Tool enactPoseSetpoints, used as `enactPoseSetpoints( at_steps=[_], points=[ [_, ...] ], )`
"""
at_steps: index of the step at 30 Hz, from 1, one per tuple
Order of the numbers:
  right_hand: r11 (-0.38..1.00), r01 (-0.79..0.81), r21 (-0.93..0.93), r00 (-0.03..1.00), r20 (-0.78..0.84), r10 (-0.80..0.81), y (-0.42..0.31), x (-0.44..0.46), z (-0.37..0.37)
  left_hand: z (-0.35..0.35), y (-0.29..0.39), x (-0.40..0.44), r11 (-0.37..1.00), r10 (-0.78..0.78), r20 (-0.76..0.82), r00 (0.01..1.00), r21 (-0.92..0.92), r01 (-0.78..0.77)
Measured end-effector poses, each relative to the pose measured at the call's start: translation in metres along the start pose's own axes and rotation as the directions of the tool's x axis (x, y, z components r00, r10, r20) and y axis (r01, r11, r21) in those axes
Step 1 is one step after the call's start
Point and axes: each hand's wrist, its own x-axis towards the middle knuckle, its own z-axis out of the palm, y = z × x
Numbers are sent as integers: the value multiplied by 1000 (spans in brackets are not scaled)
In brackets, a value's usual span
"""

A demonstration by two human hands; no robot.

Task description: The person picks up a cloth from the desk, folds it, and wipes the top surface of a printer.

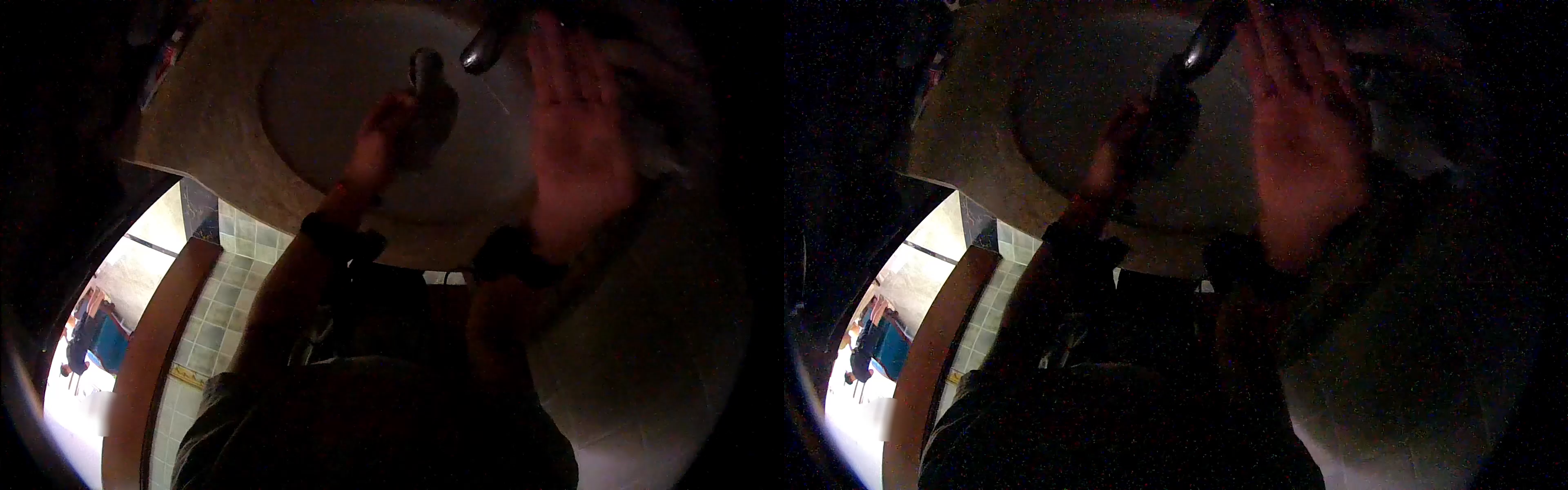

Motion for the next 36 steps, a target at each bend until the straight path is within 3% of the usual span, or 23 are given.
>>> enactPoseSetpoints(
  at_steps=[3,6,9,15,18,21,27,29,36],
  points=[
    [1000,19,-7,1000,-3,-19,-4,2,-4,3,-12,8,976,184,33,982,109,-186],
    [999,38,-20,999,-15,-38,-9,3,-8,18,-12,6,970,226,29,974,90,-228],
    [998,40,-42,999,-31,-41,-11,-3,-13,25,-11,10,984,146,38,989,100,-149],
    [996,23,-87,996,-83,-31,-12,-9,-18,40,-6,9,961,231,97,968,135,-242],
    [994,22,-106,995,-97,-32,-16,-13,-18,44,-9,13,917,345,140,928,161,-365],
    [992,16,-125,993,-110,-30,-16,-17,-19,40,-9,18,942,214,161,963,228,-248],
    [989,21,-147,991,-129,-40,-23,-28,-26,41,-41,34,940,285,159,945,145,-308],
    [988,19,-152,990,-138,-41,-24,-34,-31,43,-39,17,915,295,128,947,247,-319],
    [983,20,-181,989,-144,-46,-20,-37,-46,33,-72,54,945,260,130,957,169,-279]
  ],
)
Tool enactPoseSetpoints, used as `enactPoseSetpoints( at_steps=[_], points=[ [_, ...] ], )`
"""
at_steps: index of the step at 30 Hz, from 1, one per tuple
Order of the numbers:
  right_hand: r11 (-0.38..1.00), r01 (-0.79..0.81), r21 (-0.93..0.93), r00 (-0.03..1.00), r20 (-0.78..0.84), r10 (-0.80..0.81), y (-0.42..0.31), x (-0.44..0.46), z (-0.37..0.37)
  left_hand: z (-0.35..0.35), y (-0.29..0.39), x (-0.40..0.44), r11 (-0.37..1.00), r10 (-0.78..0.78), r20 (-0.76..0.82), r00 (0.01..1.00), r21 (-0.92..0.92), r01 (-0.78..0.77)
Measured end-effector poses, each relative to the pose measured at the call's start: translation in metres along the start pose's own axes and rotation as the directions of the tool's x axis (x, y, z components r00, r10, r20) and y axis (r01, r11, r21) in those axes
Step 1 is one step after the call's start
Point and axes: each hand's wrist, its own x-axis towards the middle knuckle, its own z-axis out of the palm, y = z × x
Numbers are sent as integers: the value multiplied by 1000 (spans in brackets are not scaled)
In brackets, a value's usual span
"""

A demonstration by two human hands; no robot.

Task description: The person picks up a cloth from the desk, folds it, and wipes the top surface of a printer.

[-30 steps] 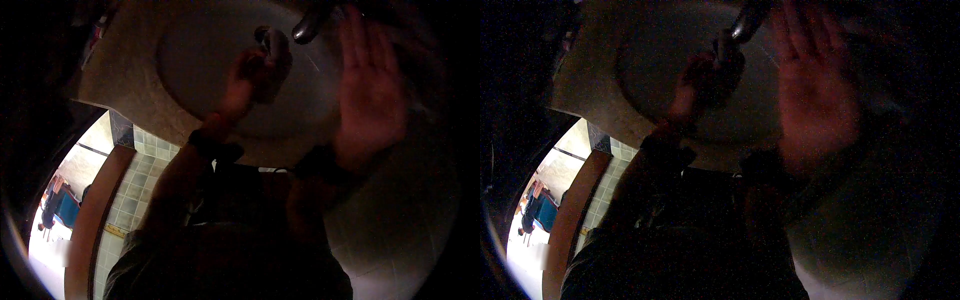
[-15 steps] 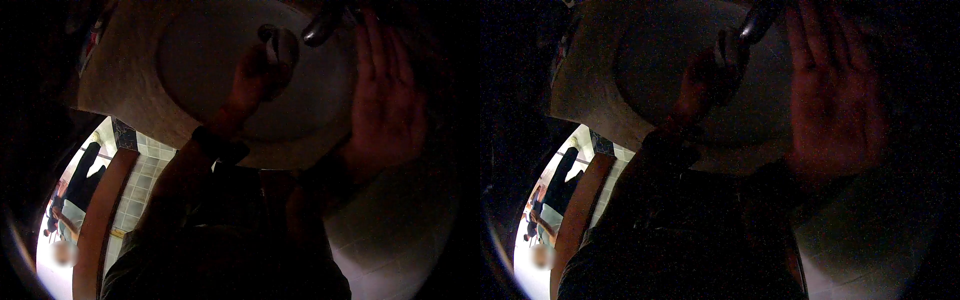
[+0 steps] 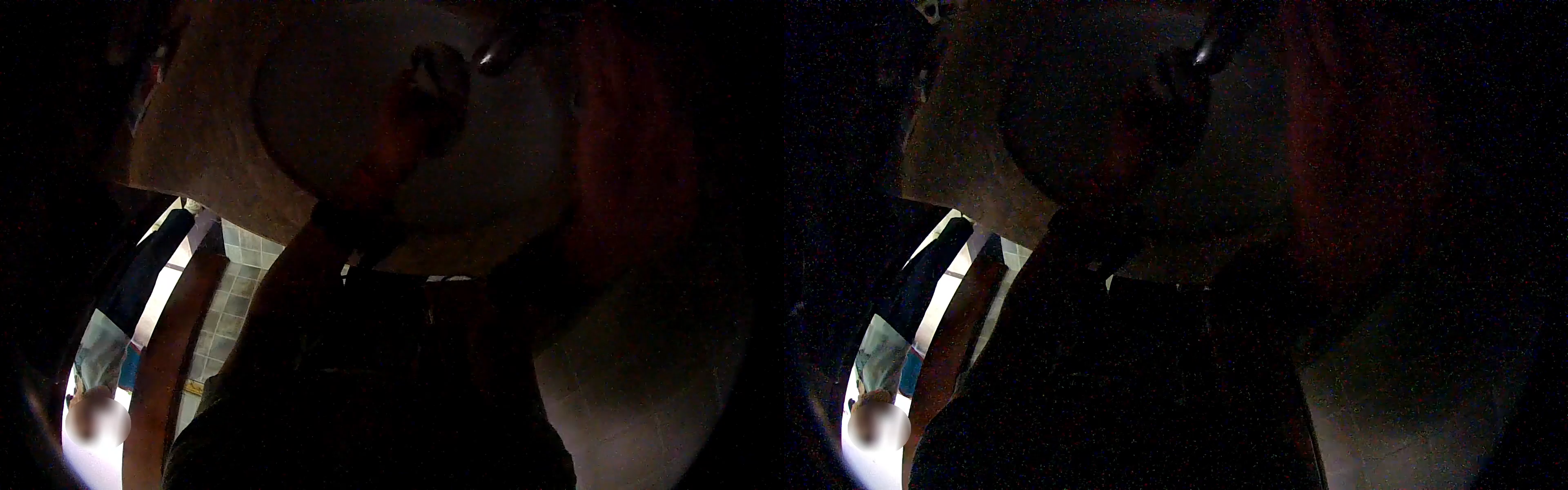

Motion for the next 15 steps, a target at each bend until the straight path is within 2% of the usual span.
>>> enactPoseSetpoints(
  at_steps=[3,15],
  points=[
    [999,-16,-40,1000,9,16,10,11,34,-26,30,6,999,-17,-12,1000,-29,16],
    [998,-16,-62,1000,-11,16,13,10,22,-25,24,7,989,-105,19,994,-102,106]
  ],
)
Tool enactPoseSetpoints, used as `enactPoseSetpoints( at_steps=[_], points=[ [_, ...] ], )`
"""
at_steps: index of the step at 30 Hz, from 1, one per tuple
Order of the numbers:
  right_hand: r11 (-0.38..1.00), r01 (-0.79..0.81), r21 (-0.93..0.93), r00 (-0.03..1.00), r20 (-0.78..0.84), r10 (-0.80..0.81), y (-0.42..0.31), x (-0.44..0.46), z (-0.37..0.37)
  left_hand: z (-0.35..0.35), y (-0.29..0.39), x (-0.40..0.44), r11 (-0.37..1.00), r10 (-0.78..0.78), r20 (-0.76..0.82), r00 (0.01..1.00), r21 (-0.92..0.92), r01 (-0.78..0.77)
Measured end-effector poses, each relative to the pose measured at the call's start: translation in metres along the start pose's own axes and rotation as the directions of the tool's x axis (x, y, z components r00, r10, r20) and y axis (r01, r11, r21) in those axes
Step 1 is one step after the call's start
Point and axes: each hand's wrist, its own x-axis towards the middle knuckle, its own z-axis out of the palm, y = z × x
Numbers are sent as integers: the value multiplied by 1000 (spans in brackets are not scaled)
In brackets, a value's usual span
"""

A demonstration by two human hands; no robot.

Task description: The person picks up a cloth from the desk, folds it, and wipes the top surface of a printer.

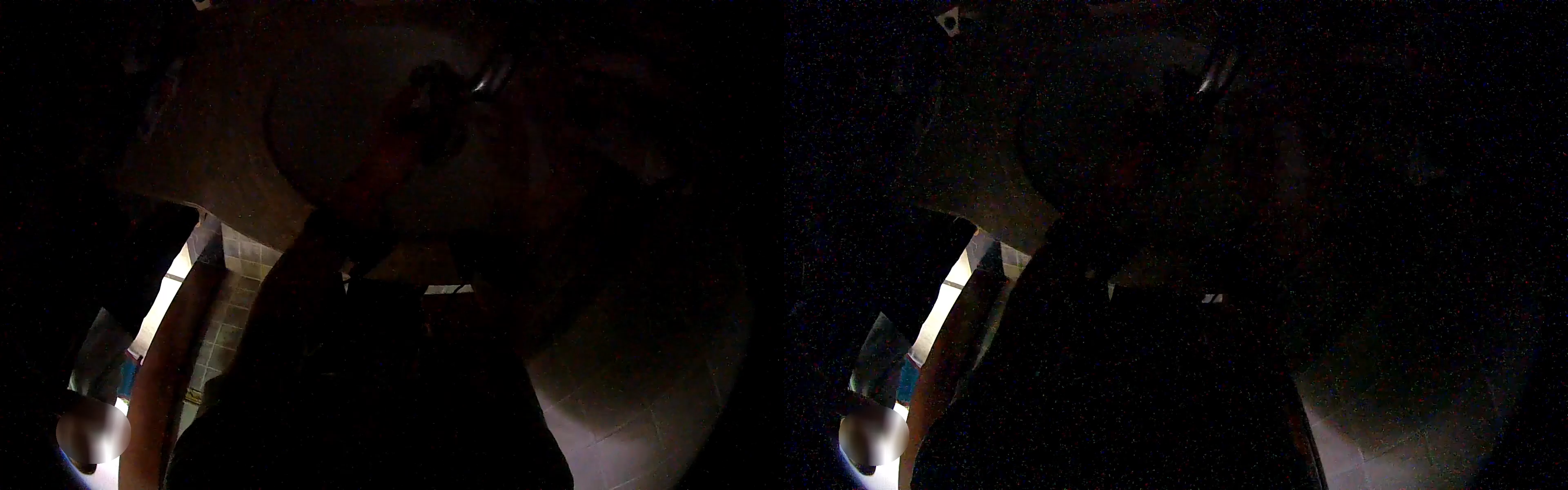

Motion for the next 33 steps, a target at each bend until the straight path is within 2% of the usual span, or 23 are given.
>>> enactPoseSetpoints(
  at_steps=[6,12,16,19,22,23,24,26,27,28,29,30,31,32,33],
  points=[
    [1000,-11,-13,1000,-1,11,0,0,-6,-7,17,-9,987,-131,22,991,-88,133],
    [994,-56,-88,998,-43,53,1,-1,-16,-36,48,-7,881,-231,216,949,-367,298],
    [975,-130,-182,989,-90,115,4,-10,-27,-64,29,7,811,-238,318,918,-456,368],
    [888,-277,-366,958,-180,225,10,-14,-35,-81,10,18,780,-227,375,899,-483,399],
    [696,-416,-585,909,-270,317,11,-13,-50,-4,23,8,775,-276,412,868,-439,455],
    [658,-419,-625,908,-272,320,20,-11,-47,12,32,4,773,-293,423,858,-423,472],
    [636,-404,-658,914,-261,311,28,-9,-46,29,32,3,769,-307,435,847,-410,489],
    [693,-289,-661,957,-177,230,46,-7,-45,51,26,3,845,-256,358,898,-369,388],
    [652,-206,-729,978,-140,153,56,-8,-41,59,24,2,879,-226,320,920,-341,334],
    [602,-122,-789,993,-95,76,63,-10,-39,70,28,-3,913,-241,229,943,-277,300],
    [526,96,-845,995,61,-83,72,-14,-39,67,21,2,915,-272,202,941,-250,318],
    [426,136,-894,991,129,-45,74,-19,-38,64,19,3,913,-307,177,935,-223,342],
    [371,182,-911,983,171,-63,75,-18,-39,61,18,3,897,-309,237,921,-250,365],
    [315,226,-922,974,213,-76,77,-15,-41,62,13,0,912,-280,222,934,-243,331],
    [245,194,-950,981,190,-43,78,-10,-47,70,10,-5,926,-250,206,946,-235,296]
  ],
)
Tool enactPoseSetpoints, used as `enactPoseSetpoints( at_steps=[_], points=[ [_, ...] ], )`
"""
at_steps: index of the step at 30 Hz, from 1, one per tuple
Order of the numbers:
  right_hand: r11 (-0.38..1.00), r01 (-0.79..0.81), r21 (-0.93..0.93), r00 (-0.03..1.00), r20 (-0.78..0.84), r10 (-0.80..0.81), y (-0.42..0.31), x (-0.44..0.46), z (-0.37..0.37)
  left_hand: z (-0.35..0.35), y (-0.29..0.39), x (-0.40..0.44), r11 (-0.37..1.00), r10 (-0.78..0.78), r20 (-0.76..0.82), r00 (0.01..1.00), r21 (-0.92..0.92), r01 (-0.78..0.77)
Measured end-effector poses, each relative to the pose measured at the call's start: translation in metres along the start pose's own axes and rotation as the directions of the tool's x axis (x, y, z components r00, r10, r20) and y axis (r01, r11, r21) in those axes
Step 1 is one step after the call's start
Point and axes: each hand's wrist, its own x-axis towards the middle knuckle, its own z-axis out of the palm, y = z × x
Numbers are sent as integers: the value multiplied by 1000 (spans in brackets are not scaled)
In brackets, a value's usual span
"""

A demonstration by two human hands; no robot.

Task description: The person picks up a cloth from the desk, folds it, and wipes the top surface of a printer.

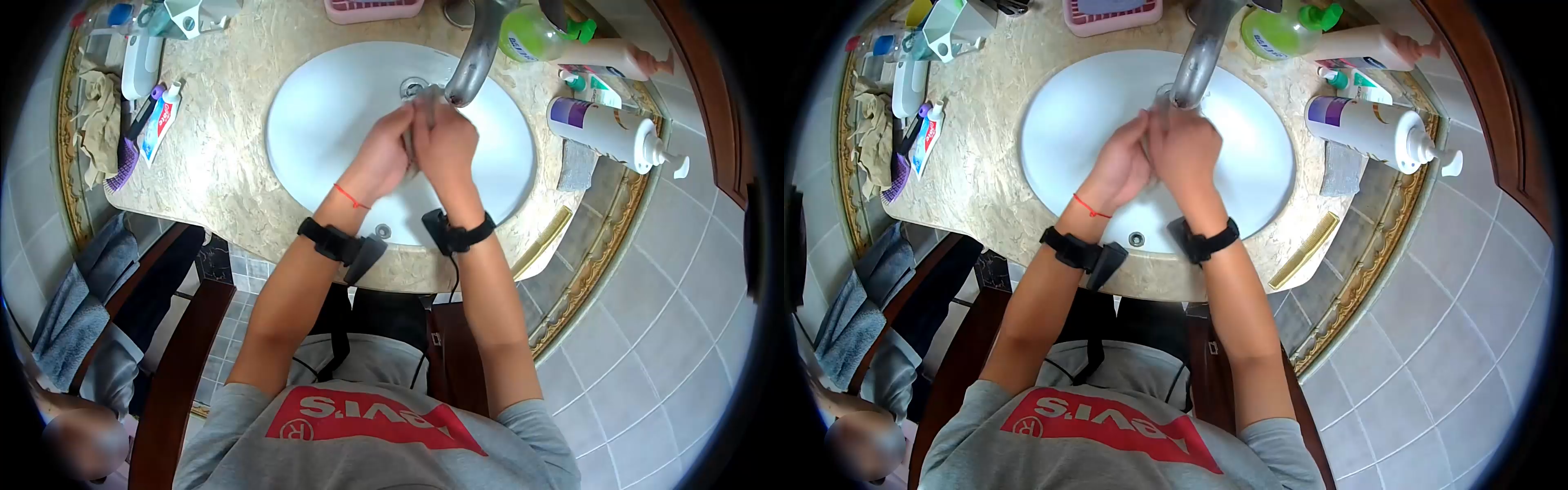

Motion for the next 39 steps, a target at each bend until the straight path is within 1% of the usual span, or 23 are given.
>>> enactPoseSetpoints(
  at_steps=[2,5,6,9,10,13,14,15,17,18,21,22,23,25,26,27,28,30,31,33,34,37,39],
  points=[
    [988,-53,-147,998,38,59,16,13,2,10,-4,5,999,38,-11,999,39,-38],
    [987,-156,45,978,-136,161,13,6,9,18,-4,12,995,22,-30,999,98,-19],
    [978,-205,27,972,-115,207,8,-1,12,19,-1,13,1000,-16,-65,998,24,18],
    [996,80,-27,995,-60,-82,15,-6,7,4,0,13,1000,-5,-107,994,-1,5],
    [976,141,-168,990,17,-140,16,0,-2,-1,0,12,999,-22,-115,993,36,26],
    [981,-191,38,982,5,191,40,20,-7,-5,10,4,996,-41,-118,992,77,50],
    [918,-349,190,936,123,331,44,25,-12,-1,20,-2,998,-37,-101,994,53,42],
    [806,-416,422,909,159,386,49,22,-9,1,29,-4,999,-33,-79,996,34,36],
    [476,-473,742,857,261,445,56,12,-3,-5,39,-2,998,-60,-38,997,-33,59],
    [294,-477,828,829,312,464,55,9,-4,-8,43,-2,995,-72,-21,997,-67,71],
    [-104,-460,882,746,447,494,36,13,-33,-21,45,3,994,-75,-32,997,72,78],
    [129,-412,902,810,298,505,48,13,-22,-20,42,4,991,-77,-35,996,106,80],
    [384,-424,820,858,228,461,49,12,-17,-17,38,6,987,-80,-37,996,139,84],
    [797,-344,496,938,141,316,41,8,-2,-9,24,14,975,-60,-56,997,213,71],
    [951,-181,252,979,-43,197,36,5,14,-7,15,22,965,-36,-71,997,256,53],
    [973,-96,209,989,-91,117,26,1,18,-6,10,28,954,-12,-84,996,299,36],
    [987,-11,162,990,-134,33,16,-6,18,1,15,28,980,-94,-106,990,166,111],
    [986,142,87,975,-186,-124,9,-9,13,0,12,31,987,-105,-103,989,108,116],
    [995,90,41,985,-150,-83,19,-8,13,0,9,32,989,-113,-103,988,79,121],
    [998,-5,-56,997,-83,0,34,1,11,2,4,31,976,-90,-130,987,187,113],
    [988,-149,37,979,-138,152,29,2,11,3,3,31,965,-73,-140,987,240,106],
    [990,138,26,965,-227,-129,2,-15,23,-7,19,40,977,-165,-37,986,128,169],
    [989,147,-32,978,-147,-150,17,-11,22,-5,17,37,969,-164,-145,976,159,187]
  ],
)
